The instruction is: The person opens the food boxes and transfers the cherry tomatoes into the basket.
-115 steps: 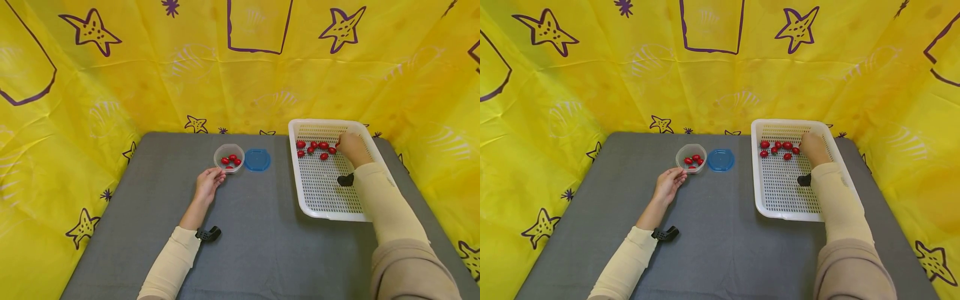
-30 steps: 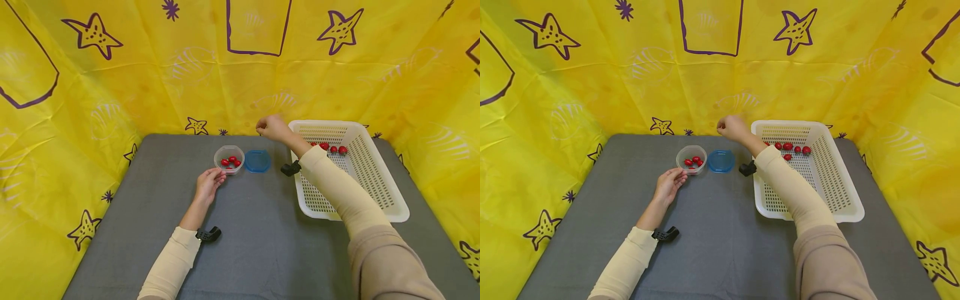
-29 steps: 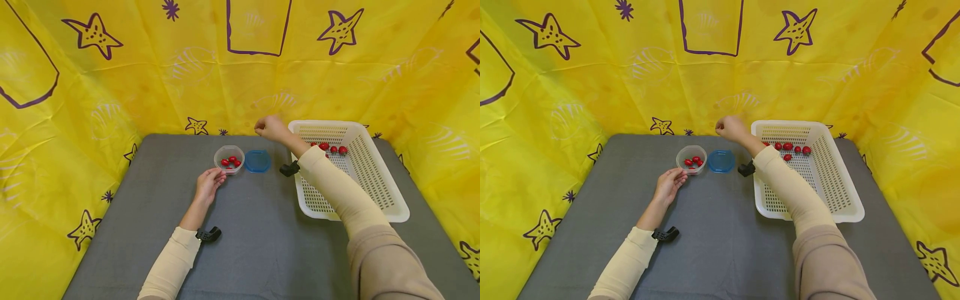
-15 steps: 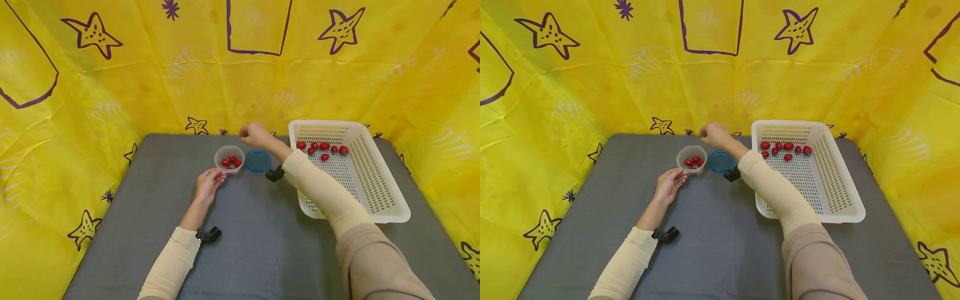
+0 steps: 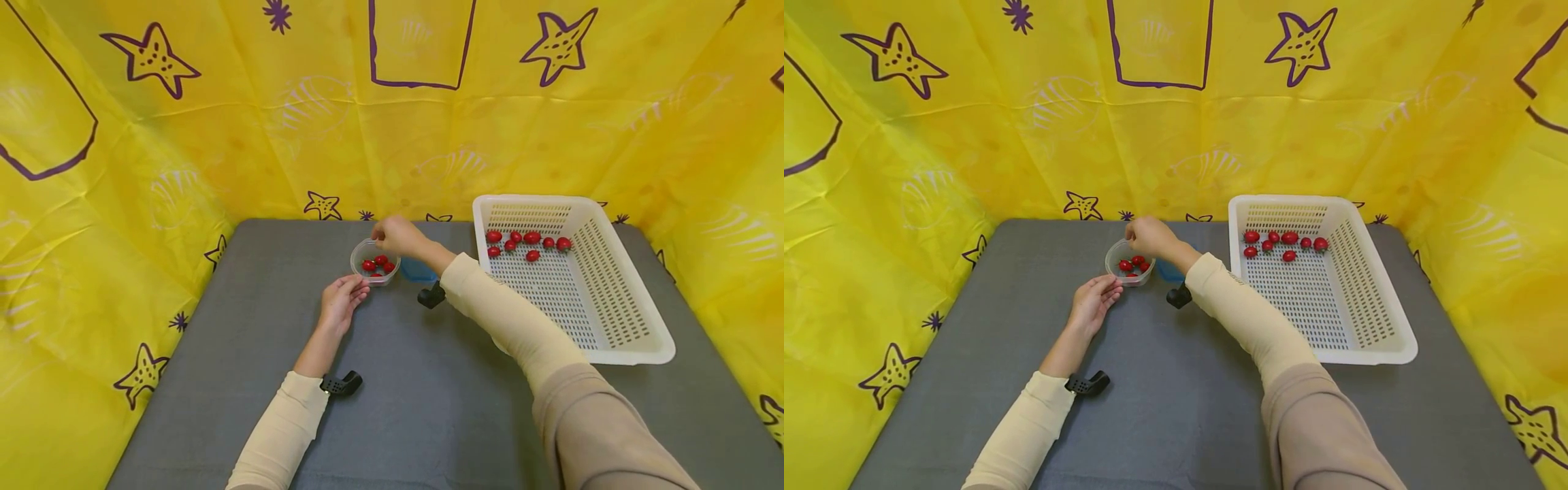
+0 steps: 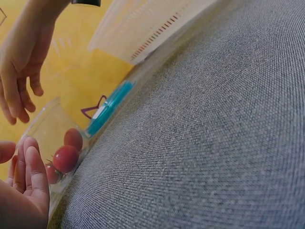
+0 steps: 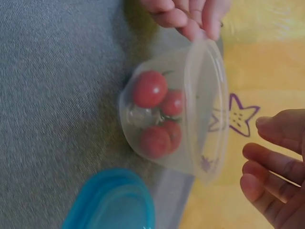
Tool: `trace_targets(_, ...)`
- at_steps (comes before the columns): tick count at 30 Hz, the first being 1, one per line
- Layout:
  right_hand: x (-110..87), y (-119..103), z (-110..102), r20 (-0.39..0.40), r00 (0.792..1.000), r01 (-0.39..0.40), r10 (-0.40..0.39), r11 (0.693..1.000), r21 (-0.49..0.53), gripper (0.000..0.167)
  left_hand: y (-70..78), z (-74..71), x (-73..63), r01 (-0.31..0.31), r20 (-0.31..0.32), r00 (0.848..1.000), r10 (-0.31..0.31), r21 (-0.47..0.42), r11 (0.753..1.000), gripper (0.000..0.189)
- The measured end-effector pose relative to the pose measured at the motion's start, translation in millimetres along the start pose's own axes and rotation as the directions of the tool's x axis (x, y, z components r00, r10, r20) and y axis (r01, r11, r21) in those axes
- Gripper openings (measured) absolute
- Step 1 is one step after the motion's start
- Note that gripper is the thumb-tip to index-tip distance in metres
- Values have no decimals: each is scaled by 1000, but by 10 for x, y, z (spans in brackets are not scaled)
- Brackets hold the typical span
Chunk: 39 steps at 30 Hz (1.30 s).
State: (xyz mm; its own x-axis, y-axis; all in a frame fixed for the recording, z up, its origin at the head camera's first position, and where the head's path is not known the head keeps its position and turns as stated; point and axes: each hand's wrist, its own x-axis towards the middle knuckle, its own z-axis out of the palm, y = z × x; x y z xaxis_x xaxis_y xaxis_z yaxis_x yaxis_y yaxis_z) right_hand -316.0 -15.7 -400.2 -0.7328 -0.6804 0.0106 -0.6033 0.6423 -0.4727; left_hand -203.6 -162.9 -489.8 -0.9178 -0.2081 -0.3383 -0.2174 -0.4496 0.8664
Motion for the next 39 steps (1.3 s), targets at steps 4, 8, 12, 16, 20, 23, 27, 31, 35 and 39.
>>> trace_targets(4, 22, -32, 92, 22, 999, -26, 26, 1000, 3, 22, -2, -4, -2, 5, -4, 1000, -5, 7, 1000, 5)
trace_targets(8, 44, -42, 190, 31, 999, -34, 34, 999, -5, 23, -4, -2, -5, 2, -6, 1000, -2, 4, 1000, 3)
trace_targets(12, 69, -44, 284, 34, 999, -32, 33, 999, -22, 23, -8, 1, -3, 1, -6, 1000, -1, -4, 1000, 4)
trace_targets(16, 94, -45, 369, 41, 999, -34, 35, 999, -30, 24, -7, 3, -5, -5, -4, 1000, 5, -5, 1000, 4)
trace_targets(20, 118, -42, 454, 41, 999, -15, 19, 997, -77, 21, -10, 4, -6, -9, -6, 1000, 9, -12, 1000, 5)
trace_targets(23, 131, -40, 507, 37, 999, 1, 3, 993, -116, 15, -15, 1, -8, -13, -2, 1000, 13, -18, 1000, 6)
trace_targets(27, 136, -43, 558, 28, 999, 21, -17, 989, -146, 9, -19, 0, -9, -21, 5, 1000, 22, -24, 999, 9)
trace_targets(31, 136, -44, 611, 13, 999, 37, -36, 981, -190, 10, -23, -3, -6, -25, 13, 1000, 25, -27, 999, 12)
trace_targets(35, 131, -52, 647, 10, 1000, 27, -25, 977, -212, 11, -26, -7, -6, -22, 18, 1000, 23, -29, 999, 12)
trace_targets(39, 126, -63, 655, 12, 1000, 12, -9, 977, -212, 10, -35, -11, 1, -22, 11, 1000, 22, -31, 999, 10)
